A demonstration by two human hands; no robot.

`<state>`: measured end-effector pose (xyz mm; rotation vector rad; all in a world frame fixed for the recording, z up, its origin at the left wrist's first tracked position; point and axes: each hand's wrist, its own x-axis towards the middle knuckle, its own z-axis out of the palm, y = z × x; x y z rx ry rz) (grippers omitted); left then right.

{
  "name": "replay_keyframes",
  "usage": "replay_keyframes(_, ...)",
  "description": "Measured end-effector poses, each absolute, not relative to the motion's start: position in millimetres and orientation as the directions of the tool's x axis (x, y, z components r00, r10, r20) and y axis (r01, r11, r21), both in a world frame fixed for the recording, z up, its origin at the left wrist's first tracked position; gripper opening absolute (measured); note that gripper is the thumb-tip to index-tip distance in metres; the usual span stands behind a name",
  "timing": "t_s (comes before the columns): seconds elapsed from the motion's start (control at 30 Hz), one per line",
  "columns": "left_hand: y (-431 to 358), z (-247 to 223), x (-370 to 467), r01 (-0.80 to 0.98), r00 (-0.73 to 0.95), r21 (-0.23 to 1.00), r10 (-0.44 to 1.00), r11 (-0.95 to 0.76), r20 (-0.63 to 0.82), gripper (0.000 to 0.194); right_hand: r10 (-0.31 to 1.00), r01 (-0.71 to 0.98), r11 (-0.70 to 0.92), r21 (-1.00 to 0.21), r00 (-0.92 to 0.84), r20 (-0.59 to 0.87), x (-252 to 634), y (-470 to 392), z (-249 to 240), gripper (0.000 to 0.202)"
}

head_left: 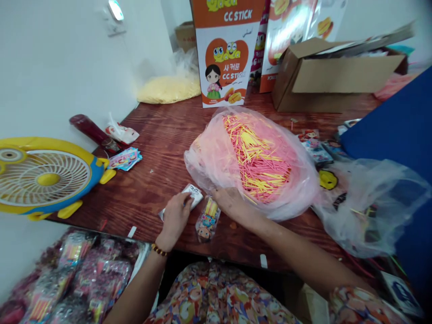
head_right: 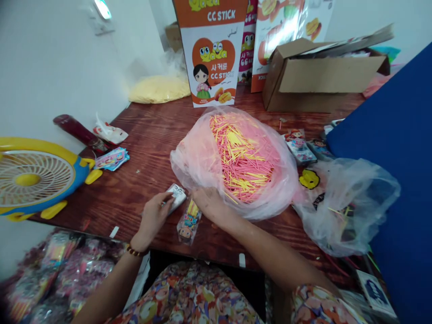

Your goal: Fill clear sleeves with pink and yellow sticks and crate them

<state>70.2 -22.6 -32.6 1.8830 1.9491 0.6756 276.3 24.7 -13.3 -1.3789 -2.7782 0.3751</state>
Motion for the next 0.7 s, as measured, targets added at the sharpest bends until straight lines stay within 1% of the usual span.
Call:
replay_keyframes(0.07, -6.8, -33.7, 61.2, 0.897, -0.09, 0.441, 0.99, 0.032, 0.11, 0.035, 0.811, 0.805, 0.554, -0.211, -0.579, -0.082, 275.7, 22.7, -10.0, 0.028)
replay_keyframes(0.13, 7.7, -40.6, 53.4, 0.94, -0.133, 0.325, 0.989, 0.105, 0.066, 0.039, 0.825, 0.818, 0.538, -0.204, -0.561, -0.069, 279.4, 19.2, -1.5, 0.025)
replay_keyframes(0.17, 13.5, -45.5, 50.5, 0.945, -0.145, 0.299, 0.989, 0.13, 0.03, 0.041, 0.83, 0.821, 0.531, -0.208, -0.554, -0.064, 284.1, 17.6, 3.4, 0.024)
replay_keyframes(0.2, 18.1, -50.8, 48.2, 0.943, -0.137, 0.306, 0.991, 0.13, 0.002, 0.041, 0.84, 0.827, 0.517, -0.219, -0.54, -0.058, 291.1, 16.6, 8.0, 0.024)
replay_keyframes(0.27, 23.5, -60.5, 45.2, 0.91, -0.125, 0.396, 0.992, 0.124, -0.023, 0.038, 0.88, 0.855, 0.448, -0.263, -0.473, -0.038, 313.1, 17.4, 14.5, 0.027)
replay_keyframes(0.37, 25.1, -67.9, 42.9, 0.833, -0.188, 0.523, 0.981, 0.183, -0.044, 0.042, 0.964, 0.919, 0.258, -0.299, -0.265, 0.017, 363.7, 27.6, 15.6, 0.029)
replay_keyframes(0.43, 24.7, -68.1, 42.6, 0.796, -0.236, 0.561, 0.97, 0.229, -0.061, 0.047, 0.992, 0.963, 0.125, -0.241, -0.126, 0.012, 400.6, 39.9, 12.5, 0.029)
replay_keyframes(0.5, 25.3, -66.3, 42.5, 0.775, -0.253, 0.582, 0.965, 0.248, -0.075, 0.046, 0.998, 0.988, 0.065, -0.137, -0.065, 0.005, 430.2, 53.9, 8.7, 0.029)
replay_keyframes(0.6, 28.3, -63.2, 41.3, 0.754, -0.229, 0.607, 0.967, 0.25, -0.113, 0.035, 0.988, 0.988, 0.154, 0.032, -0.153, -0.025, 451.5, 71.5, 3.9, 0.03)
replay_keyframes(0.7, 31.9, -62.1, 38.4, 0.737, -0.193, 0.633, 0.971, 0.237, -0.139, 0.031, 0.968, 0.962, 0.251, 0.11, -0.248, -0.041, 451.2, 82.9, 0.7, 0.031)
